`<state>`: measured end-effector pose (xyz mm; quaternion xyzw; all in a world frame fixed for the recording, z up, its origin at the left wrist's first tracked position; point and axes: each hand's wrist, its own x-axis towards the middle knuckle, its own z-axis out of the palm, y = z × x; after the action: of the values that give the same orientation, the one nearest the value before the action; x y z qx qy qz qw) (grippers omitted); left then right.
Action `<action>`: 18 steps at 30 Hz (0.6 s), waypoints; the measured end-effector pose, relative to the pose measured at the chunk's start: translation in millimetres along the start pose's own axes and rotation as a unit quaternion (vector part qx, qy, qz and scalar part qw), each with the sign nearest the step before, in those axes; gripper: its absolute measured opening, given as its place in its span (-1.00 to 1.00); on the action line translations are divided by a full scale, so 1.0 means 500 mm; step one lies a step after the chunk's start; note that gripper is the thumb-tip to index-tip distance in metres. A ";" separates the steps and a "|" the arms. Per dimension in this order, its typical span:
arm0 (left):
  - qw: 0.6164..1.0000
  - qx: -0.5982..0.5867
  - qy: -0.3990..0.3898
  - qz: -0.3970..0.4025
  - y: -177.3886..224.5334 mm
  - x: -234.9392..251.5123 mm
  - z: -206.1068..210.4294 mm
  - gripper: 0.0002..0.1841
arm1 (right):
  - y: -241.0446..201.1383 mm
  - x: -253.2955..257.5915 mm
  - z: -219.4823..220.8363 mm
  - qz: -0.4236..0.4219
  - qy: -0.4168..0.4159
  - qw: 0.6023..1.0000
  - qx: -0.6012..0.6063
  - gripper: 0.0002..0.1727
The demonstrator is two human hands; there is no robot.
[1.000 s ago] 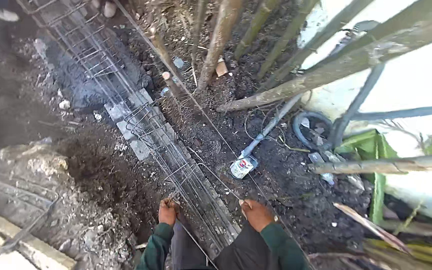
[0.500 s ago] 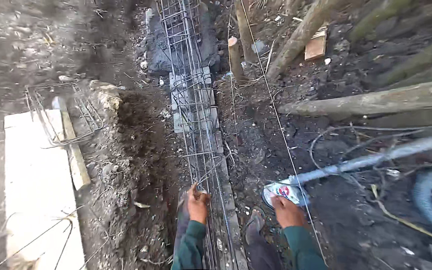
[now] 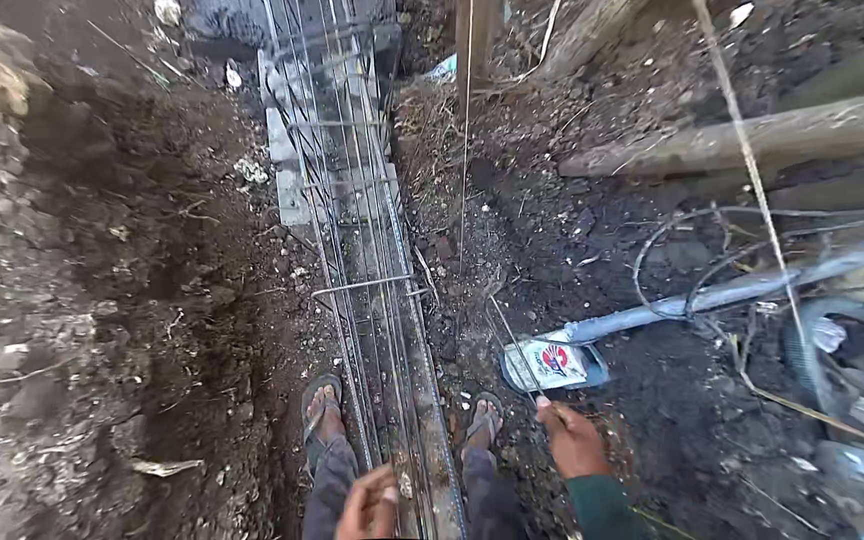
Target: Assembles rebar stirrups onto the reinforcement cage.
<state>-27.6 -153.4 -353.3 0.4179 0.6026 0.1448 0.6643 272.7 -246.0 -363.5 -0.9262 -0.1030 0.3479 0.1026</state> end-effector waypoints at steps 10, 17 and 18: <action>0.968 -0.049 0.108 -0.223 -0.300 0.290 -0.133 -0.63 | 0.176 0.201 0.225 0.047 -0.043 0.996 0.059 -0.53; 0.949 -0.004 0.005 -0.316 -0.385 0.466 -0.033 -0.48 | 0.292 0.283 0.380 0.012 -0.156 0.978 0.138 -0.59; 0.947 -0.001 0.011 -0.322 -0.390 0.481 -0.027 -0.42 | 0.293 0.272 0.380 -0.006 -0.156 0.978 0.138 -0.58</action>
<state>-44.9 -99.5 -658.0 0.1990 0.7122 -0.0717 0.6693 264.0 -328.3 -626.6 -0.8367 -0.0744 0.4988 0.2137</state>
